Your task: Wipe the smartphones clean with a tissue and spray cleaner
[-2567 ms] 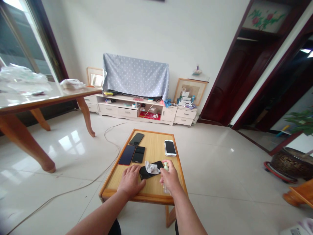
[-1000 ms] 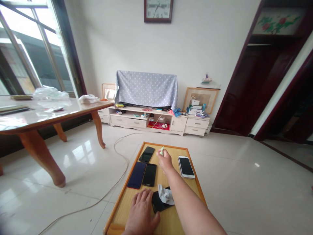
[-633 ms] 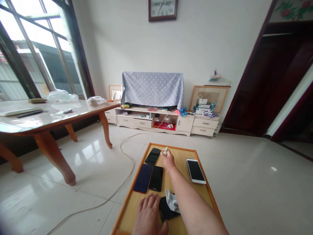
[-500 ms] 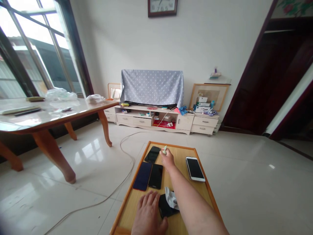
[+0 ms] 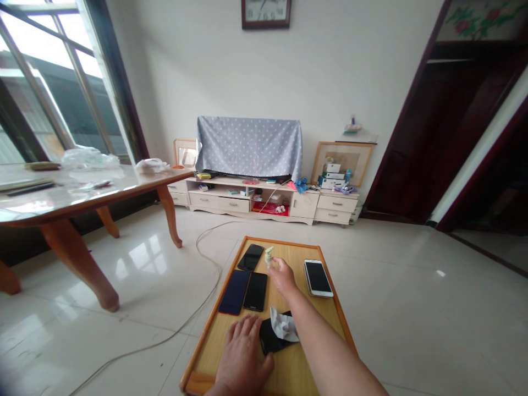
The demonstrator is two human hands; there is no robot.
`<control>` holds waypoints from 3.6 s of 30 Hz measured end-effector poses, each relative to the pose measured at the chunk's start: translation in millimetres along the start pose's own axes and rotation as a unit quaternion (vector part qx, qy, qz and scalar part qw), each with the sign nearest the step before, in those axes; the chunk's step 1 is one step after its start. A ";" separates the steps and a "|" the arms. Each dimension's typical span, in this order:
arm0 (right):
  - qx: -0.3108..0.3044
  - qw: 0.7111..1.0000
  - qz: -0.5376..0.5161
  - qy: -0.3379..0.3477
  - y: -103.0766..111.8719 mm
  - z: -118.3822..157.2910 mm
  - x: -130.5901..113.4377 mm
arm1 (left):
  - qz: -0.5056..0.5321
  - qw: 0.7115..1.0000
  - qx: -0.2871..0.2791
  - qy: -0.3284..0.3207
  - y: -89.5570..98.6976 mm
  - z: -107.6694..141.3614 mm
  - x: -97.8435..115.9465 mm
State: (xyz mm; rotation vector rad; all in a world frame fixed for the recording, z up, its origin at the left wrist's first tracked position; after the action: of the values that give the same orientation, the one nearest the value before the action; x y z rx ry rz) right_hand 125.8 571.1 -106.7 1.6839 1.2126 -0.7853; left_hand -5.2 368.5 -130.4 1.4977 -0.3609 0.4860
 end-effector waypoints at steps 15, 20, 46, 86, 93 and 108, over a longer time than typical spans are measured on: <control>-0.119 0.939 0.282 0.156 17.5 84.2 -63.0 | -0.052 0.998 0.025 -0.024 5.8 7.4 13.7; -0.196 0.914 0.322 0.151 -25.2 65.1 -61.5 | -0.048 0.998 0.023 -0.026 9.5 9.3 17.0; -0.035 0.987 0.151 -0.048 -36.3 -38.8 33.8 | -0.012 0.999 -0.029 0.012 -8.8 -10.6 -3.1; -0.075 0.924 0.309 0.210 11.8 81.4 -124.8 | -0.037 0.998 0.028 -0.030 7.9 5.2 12.2; -0.064 0.901 0.377 0.203 62.3 158.4 -138.9 | 0.001 0.995 0.077 -0.071 3.5 7.3 8.9; -0.108 0.895 0.383 0.203 121.4 188.5 -127.3 | 0.126 0.987 0.096 -0.031 9.6 -6.5 59.8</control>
State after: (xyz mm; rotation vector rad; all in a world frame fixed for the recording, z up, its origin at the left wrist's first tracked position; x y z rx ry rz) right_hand 201.0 334.6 -36.4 1.9692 0.7321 0.1885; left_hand 40.4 380.0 -91.8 1.6643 -0.5702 0.6919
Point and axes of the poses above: each hand's wrist, its own z-axis away from the middle knuckle, its own y-axis out of the back of the hand, x = y × z, the point moved 9 cm from there along -z, towards the middle knuckle, and after that the axes turned 9 degrees about y, right-handed, at the moved point
